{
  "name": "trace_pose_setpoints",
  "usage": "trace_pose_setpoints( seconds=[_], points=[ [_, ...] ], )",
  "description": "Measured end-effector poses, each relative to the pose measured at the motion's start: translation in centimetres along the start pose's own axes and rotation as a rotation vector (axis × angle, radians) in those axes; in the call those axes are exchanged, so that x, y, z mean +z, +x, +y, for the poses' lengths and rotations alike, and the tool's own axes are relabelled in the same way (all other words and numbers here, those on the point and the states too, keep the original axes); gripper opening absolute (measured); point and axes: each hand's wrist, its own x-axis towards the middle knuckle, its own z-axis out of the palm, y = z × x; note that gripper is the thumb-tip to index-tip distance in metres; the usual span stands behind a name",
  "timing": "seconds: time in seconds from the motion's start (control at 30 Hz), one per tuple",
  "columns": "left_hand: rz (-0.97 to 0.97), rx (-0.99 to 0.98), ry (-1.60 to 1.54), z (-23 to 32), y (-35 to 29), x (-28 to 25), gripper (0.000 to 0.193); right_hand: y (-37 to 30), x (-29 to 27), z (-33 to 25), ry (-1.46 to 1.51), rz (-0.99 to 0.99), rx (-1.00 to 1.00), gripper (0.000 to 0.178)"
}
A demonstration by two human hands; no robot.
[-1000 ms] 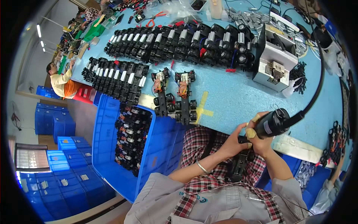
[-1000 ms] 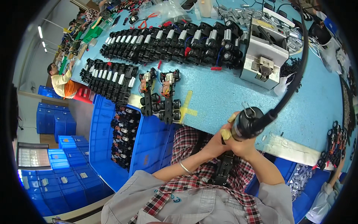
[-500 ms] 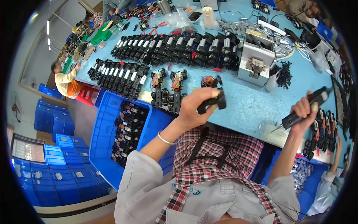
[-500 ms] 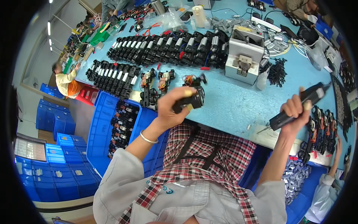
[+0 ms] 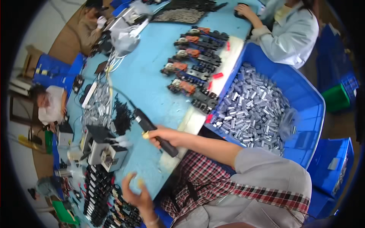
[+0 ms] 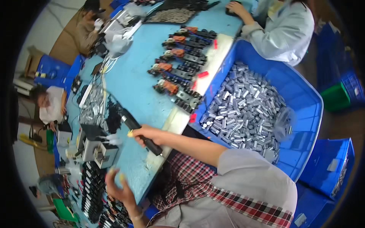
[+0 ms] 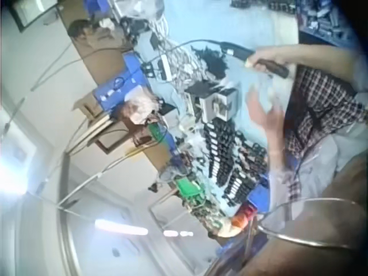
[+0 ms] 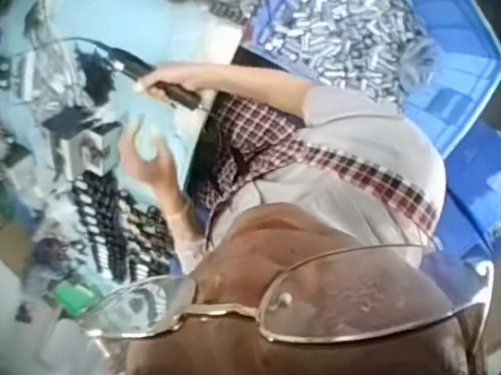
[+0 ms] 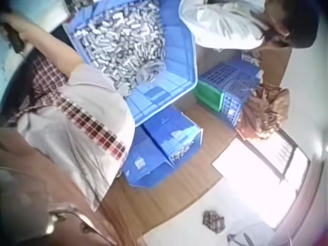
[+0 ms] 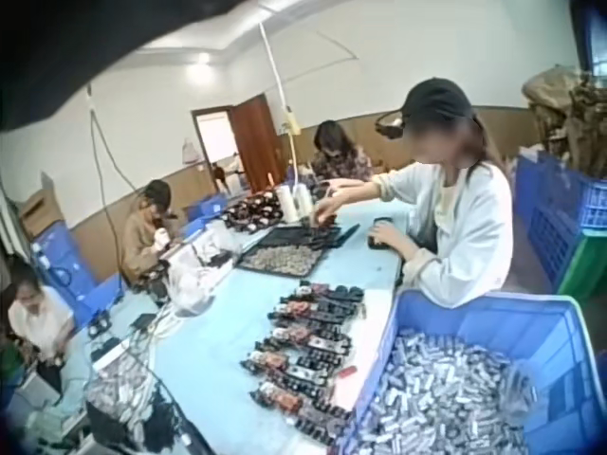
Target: The person applies liquid to the wheel axles of toy car chassis using a dropper bottle, inserts small parts onto the axles by hand, and fastens screws into the chassis using an electric screwdriver.
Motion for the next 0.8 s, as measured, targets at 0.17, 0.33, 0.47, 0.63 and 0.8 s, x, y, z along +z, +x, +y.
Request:
trace_pose_setpoints(
  seconds=[0.17, 0.33, 0.47, 0.63, 0.8],
  points=[
    [-0.601, 0.474, -0.026, 14.1, 10.8, 18.1, 0.037, -3.7, 3.1, -1.2, 0.219, 0.14, -0.337, 0.02],
    [-0.387, 0.588, 0.369, 13.4, 6.5, 25.8, 0.028, -3.0, 2.0, -1.7, -0.012, 0.057, -0.113, 0.02],
    [-0.405, 0.497, 0.221, 10.5, 6.8, 23.7, 0.03, -1.2, 2.5, -0.8, -0.119, 0.051, -0.125, 0.018],
    [-0.079, 0.208, -0.28, 7.6, 9.9, 11.8, 0.03, 1.1, -2.4, 2.0, 0.061, -0.086, -0.145, 0.02],
    [0.198, -0.128, -0.577, 4.2, 4.6, -7.2, 0.04, -1.0, -0.2, 0.4, 0.011, 0.192, -0.087, 0.018]
  ],
)
